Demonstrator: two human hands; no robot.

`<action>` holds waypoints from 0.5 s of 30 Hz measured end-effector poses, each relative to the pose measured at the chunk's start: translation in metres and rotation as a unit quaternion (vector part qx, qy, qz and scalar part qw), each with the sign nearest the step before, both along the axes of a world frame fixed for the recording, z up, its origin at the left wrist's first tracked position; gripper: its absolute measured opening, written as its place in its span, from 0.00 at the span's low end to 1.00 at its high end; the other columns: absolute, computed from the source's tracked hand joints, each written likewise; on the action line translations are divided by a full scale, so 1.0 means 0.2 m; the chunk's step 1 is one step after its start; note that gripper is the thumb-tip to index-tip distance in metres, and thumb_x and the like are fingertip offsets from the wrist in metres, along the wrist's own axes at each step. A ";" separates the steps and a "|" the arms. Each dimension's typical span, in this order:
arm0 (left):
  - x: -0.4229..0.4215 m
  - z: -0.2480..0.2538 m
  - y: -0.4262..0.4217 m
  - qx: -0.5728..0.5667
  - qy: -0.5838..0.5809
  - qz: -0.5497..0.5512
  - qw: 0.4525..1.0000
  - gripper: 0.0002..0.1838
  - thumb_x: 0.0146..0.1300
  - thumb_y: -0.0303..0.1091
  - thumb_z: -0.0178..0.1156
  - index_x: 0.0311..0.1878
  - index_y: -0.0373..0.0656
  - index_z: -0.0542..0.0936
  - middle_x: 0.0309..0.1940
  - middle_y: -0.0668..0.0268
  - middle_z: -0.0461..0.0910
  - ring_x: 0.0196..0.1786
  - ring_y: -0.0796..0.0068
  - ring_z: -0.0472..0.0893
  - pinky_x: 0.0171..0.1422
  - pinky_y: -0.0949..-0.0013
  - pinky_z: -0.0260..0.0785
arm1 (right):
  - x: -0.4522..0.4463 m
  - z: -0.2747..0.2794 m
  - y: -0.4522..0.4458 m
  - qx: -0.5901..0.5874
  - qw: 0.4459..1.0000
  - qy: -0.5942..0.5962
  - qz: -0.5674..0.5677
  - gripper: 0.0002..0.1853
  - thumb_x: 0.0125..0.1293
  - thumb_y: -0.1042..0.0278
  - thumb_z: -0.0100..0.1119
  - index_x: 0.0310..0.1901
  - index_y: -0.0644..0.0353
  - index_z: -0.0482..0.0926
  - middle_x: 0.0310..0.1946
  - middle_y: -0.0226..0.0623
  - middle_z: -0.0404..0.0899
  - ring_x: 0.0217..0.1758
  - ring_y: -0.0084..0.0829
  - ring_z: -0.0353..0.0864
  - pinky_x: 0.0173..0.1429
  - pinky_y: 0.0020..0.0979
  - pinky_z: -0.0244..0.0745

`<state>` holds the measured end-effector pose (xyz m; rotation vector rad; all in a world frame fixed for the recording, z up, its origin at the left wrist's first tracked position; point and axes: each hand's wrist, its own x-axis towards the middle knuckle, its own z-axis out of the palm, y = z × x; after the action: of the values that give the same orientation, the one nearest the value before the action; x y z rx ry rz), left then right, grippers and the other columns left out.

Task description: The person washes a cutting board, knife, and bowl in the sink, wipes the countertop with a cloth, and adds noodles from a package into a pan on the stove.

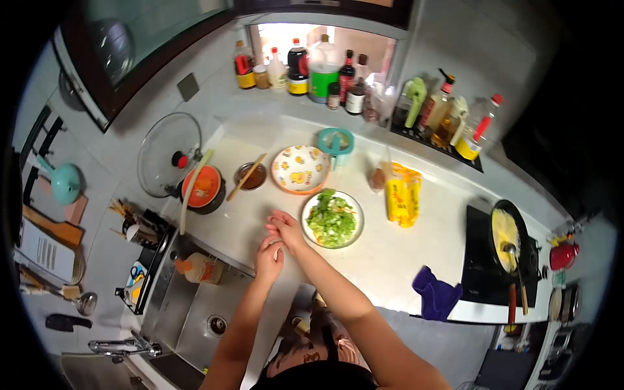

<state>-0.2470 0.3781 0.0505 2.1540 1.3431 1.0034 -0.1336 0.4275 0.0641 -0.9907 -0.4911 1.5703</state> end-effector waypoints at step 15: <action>1.12 -0.14 -0.19 -0.138 -0.086 -0.148 0.976 0.11 0.54 0.25 0.56 0.42 0.46 0.80 0.48 0.61 0.75 0.30 0.64 0.78 0.34 0.68 0.71 | 1.76 -0.58 -0.51 -0.202 0.684 -0.568 -0.410 0.21 0.58 0.64 0.57 0.52 0.66 0.73 0.46 0.53 0.76 0.51 0.48 0.75 0.53 0.38 0.69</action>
<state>-0.0239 0.3411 0.0231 1.9367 0.9804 0.8109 0.2179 0.3256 -0.0513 -2.1433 -0.3946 0.0632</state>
